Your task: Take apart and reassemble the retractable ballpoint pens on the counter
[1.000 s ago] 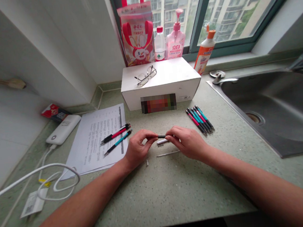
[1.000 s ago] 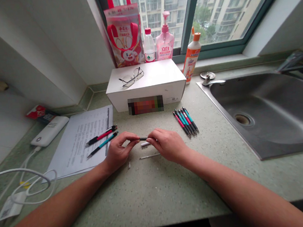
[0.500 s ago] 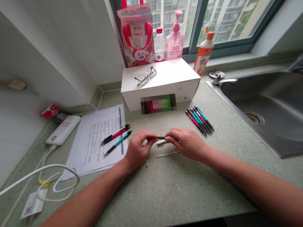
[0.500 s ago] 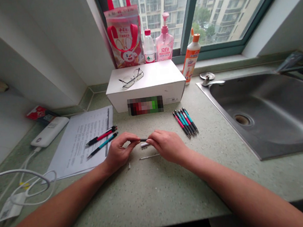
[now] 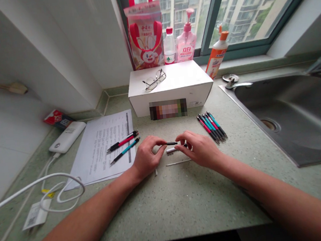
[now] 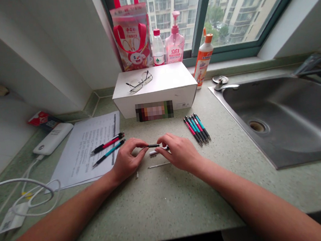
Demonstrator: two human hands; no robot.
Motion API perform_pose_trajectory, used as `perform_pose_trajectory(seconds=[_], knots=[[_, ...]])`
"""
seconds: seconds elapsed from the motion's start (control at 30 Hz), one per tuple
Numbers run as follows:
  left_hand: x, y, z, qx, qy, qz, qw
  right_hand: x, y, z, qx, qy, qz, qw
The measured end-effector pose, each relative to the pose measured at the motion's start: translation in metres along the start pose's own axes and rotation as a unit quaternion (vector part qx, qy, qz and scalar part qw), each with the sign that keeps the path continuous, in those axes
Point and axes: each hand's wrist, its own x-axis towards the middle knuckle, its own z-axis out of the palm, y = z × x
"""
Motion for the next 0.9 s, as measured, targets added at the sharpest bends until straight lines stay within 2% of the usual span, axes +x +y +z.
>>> perform_pose_trajectory(seconds=[0.07, 0.13, 0.2, 0.27, 0.37, 0.47, 0.63, 0.9], knots=[[0.000, -0.004, 0.001, 0.048, 0.003, -0.043, 0.998, 0.000, -0.002, -0.006, -0.016, -0.016, -0.010, 1.000], [0.000, -0.008, 0.003, 0.093, -0.008, -0.073, 0.993, -0.001, -0.004, -0.009, -0.038, -0.076, -0.038, 0.996], [0.000, -0.010, 0.004, 0.133, -0.029, -0.082, 0.987, -0.002, -0.006, -0.010, -0.057, -0.134, -0.059, 0.988], [0.000, -0.010, 0.005, 0.168, -0.047, -0.078, 0.982, -0.002, -0.008, -0.010, -0.068, -0.164, -0.069, 0.982], [0.000, -0.006, 0.003, 0.188, -0.041, -0.052, 0.980, -0.004, -0.010, -0.009, -0.079, -0.170, -0.074, 0.980], [-0.001, 0.000, 0.001, 0.161, -0.041, 0.003, 0.986, -0.005, -0.009, -0.010, -0.103, -0.169, -0.063, 0.978], [-0.003, 0.007, -0.001, 0.137, -0.112, 0.078, 0.981, -0.004, -0.002, -0.016, -0.141, -0.165, -0.036, 0.975], [-0.004, 0.006, 0.002, 0.177, -0.145, 0.080, 0.970, 0.001, 0.003, -0.021, -0.177, -0.168, 0.003, 0.970]])
